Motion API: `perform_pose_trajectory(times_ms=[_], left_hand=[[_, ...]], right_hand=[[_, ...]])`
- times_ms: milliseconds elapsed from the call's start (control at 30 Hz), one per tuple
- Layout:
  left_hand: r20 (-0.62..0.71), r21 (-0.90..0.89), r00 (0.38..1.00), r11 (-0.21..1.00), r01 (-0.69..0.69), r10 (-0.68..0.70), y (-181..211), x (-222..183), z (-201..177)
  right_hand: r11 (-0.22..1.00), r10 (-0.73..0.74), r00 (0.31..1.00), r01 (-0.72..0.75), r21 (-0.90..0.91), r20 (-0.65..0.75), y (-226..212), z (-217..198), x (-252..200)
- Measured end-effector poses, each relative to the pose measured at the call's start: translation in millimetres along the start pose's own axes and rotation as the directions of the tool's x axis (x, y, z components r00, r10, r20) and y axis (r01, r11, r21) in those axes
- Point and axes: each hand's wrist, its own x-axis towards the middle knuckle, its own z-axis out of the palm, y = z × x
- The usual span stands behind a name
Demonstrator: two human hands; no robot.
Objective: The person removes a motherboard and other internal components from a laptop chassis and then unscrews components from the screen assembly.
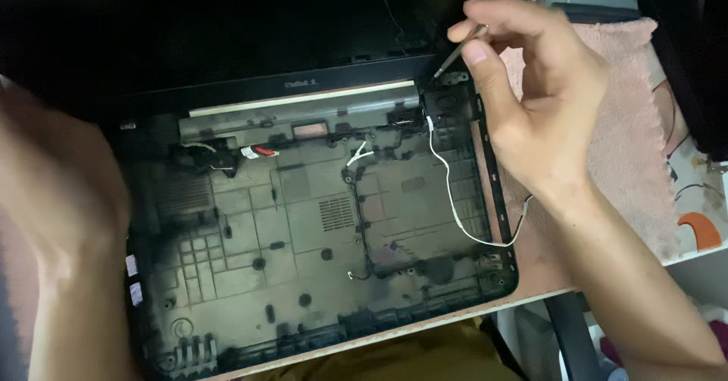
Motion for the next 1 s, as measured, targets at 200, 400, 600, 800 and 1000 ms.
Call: perform_pose_trajectory(times_ms=[200,400,600,800,1000], left_hand=[[-0.011,-0.176,0.998,0.983,0.055,-0.058,11.8,4.7,9.6],[-0.018,0.332,0.997,0.941,-0.069,0.079,-8.3,-6.0,-10.4],[-0.083,-0.114,0.992,0.989,0.09,-0.1,38.0,11.9,21.1],[-0.119,-0.128,0.986,0.986,0.104,-0.119,34.9,13.9,20.6],[-0.134,-0.051,0.975,0.984,0.172,-0.177,37.5,11.4,16.6]], right_hand=[[0.992,-0.073,0.997,0.07,-0.102,-0.032,4.4,-2.4,0.7],[0.997,0.029,0.998,-0.025,0.074,-0.053,4.3,0.4,-2.5],[0.983,-0.123,0.992,0.119,-0.139,-0.018,-0.9,-1.9,0.1],[0.997,-0.044,0.994,0.037,-0.069,-0.099,13.8,-0.8,-6.9],[0.999,-0.041,0.997,0.039,-0.031,-0.073,1.6,0.6,-1.4]])
